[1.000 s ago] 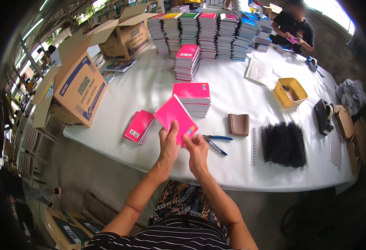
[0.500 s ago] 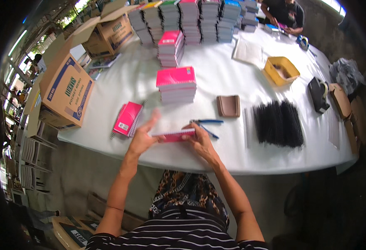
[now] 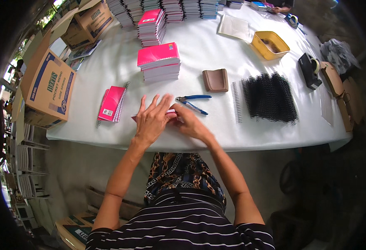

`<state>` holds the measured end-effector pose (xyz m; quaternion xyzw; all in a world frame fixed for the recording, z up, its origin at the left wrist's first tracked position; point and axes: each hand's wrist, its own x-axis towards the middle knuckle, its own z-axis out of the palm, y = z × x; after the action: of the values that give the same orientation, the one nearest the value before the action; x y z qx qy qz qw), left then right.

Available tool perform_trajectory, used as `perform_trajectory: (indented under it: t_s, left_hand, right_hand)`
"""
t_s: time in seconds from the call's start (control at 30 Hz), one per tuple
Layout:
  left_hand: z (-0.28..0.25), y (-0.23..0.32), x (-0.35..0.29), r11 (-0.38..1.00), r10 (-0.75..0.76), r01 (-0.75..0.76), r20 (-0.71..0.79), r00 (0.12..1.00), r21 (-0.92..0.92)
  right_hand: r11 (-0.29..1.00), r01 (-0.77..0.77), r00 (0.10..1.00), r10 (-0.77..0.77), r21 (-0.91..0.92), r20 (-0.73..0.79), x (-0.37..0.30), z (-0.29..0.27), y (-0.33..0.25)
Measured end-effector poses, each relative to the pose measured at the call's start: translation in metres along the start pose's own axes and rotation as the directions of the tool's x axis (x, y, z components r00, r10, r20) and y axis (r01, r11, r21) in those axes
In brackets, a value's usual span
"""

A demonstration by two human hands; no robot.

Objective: The person binds spiral notebooks by hand, sliding a wire spiral through the punched holes of a stack of paper and a pink cover, then using a pair of pliers to secure the ends of the wire.

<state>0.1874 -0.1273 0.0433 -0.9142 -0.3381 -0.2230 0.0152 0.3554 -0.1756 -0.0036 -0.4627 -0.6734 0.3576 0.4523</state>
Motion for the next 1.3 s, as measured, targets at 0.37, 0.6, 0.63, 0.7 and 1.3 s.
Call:
perform_trajectory:
  t_s: [0.37,0.6,0.63,0.7,1.3]
  left_hand:
    - [0.000,0.003,0.011,0.999,0.054,-0.054,0.041,0.998,0.008]
    - [-0.004,-0.003,0.001,0.999,0.037,-0.037,0.093,0.995,0.005]
    - [-0.003,-0.002,0.001,0.999,0.041,-0.043,0.097,0.994,0.011]
    - [-0.004,0.000,0.004,0.999,0.049,-0.049,0.101,0.994,0.004]
    - [-0.008,0.000,0.009,0.990,0.087,-0.074,0.103,0.991,-0.119]
  right_hand:
    - [0.372,-0.529,0.801,-0.077,-0.763,-0.594,-0.011,-0.159,0.041]
    - [0.971,-0.108,0.986,0.077,-0.212,-0.149,0.014,-0.063,-0.053]
    - [0.973,-0.107,0.989,0.083,-0.206,-0.123,0.014,-0.058,-0.048]
    - [0.978,-0.101,0.994,0.092,-0.182,-0.056,0.014,-0.056,-0.043]
    - [0.831,0.068,0.990,0.012,-0.552,0.141,0.011,-0.053,-0.053]
